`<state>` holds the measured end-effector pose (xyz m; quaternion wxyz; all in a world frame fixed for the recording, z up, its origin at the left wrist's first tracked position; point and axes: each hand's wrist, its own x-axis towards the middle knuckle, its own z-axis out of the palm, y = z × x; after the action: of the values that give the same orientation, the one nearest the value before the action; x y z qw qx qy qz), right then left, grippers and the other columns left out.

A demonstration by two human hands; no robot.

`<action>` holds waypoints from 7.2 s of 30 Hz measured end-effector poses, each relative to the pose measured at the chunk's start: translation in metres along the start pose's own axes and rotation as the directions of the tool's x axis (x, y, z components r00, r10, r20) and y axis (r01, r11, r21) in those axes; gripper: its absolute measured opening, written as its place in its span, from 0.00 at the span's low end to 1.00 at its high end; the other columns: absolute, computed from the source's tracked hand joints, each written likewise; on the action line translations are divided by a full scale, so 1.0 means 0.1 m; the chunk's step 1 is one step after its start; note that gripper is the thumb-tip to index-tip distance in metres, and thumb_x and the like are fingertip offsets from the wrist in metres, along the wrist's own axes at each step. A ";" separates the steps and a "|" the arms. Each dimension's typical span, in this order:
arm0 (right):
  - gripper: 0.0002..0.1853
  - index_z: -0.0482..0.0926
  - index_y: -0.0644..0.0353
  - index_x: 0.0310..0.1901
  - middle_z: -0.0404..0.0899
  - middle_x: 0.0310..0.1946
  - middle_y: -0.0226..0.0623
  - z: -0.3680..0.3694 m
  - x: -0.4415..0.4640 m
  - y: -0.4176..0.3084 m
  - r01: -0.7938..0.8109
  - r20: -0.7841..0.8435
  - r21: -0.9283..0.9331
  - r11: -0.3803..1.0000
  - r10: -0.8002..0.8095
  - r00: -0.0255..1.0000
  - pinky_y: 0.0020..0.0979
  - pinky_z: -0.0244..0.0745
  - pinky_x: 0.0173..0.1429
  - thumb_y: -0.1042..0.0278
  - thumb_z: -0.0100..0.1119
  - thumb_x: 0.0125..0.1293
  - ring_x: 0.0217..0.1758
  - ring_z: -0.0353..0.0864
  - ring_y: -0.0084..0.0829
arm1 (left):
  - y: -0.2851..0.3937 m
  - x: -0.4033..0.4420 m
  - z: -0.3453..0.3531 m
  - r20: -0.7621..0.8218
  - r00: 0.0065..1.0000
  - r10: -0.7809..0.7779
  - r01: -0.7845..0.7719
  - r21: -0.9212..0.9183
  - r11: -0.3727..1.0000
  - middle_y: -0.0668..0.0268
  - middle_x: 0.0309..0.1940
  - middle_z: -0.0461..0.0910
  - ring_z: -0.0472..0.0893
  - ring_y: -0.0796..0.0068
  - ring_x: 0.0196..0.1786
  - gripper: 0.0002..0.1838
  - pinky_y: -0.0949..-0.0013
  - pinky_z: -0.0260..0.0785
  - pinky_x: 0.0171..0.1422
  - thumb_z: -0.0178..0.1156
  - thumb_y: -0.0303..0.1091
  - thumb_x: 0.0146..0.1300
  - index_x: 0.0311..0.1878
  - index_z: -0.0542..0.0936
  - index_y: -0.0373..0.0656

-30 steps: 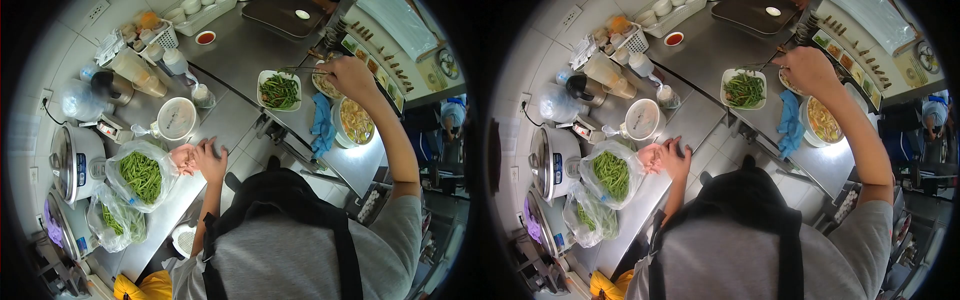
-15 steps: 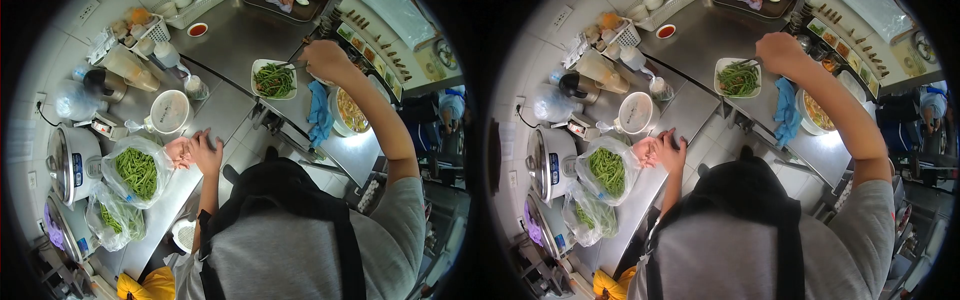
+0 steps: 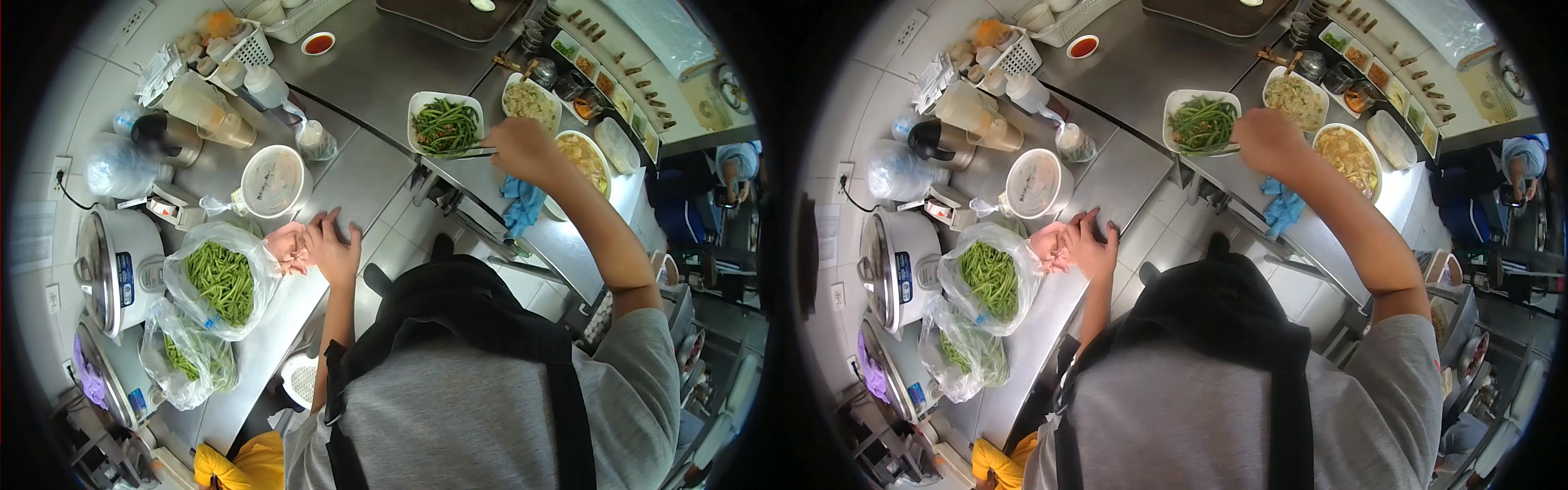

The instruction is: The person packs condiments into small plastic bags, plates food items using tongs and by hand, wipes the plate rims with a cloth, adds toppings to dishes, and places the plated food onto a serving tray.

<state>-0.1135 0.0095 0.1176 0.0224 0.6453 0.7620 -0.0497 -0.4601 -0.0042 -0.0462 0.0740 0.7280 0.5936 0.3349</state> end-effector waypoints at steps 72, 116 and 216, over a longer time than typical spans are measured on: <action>0.09 0.84 0.62 0.33 0.83 0.36 0.46 -0.16 0.55 -0.27 -0.131 0.053 -0.057 0.990 0.134 0.990 0.39 0.80 0.43 0.74 0.57 0.51 0.41 0.84 0.45 | -0.01 -0.01 0.01 -0.009 1.000 -0.001 0.001 -0.007 1.000 0.56 0.46 0.73 0.70 0.53 0.53 0.20 0.54 0.59 0.60 0.63 0.38 0.50 0.49 0.80 0.48; 0.16 0.85 0.48 0.44 0.83 0.36 0.40 0.09 0.06 0.37 -0.218 -0.007 0.128 0.968 0.220 0.975 0.40 0.76 0.45 0.63 0.63 0.51 0.42 0.82 0.43 | 0.01 0.00 0.01 -0.003 1.000 0.016 -0.016 0.009 1.000 0.56 0.47 0.72 0.70 0.52 0.53 0.20 0.53 0.59 0.61 0.63 0.37 0.50 0.49 0.79 0.45; 0.29 0.69 0.67 0.57 0.75 0.51 0.52 1.71 -0.47 0.20 -0.731 -0.223 0.172 0.660 0.749 0.624 0.44 0.74 0.54 0.62 0.63 0.56 0.51 0.77 0.50 | -4.05 -0.22 -5.45 -0.532 0.494 -0.688 0.788 -0.060 0.613 0.64 0.40 0.83 0.79 0.73 0.36 0.33 0.70 0.69 0.32 0.54 0.61 0.63 0.66 0.71 0.51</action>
<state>-0.0912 -0.0513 -0.0488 -0.0861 0.9017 0.4226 0.0293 -1.1053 -0.0673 0.1573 -0.0180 0.2897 0.8741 0.3896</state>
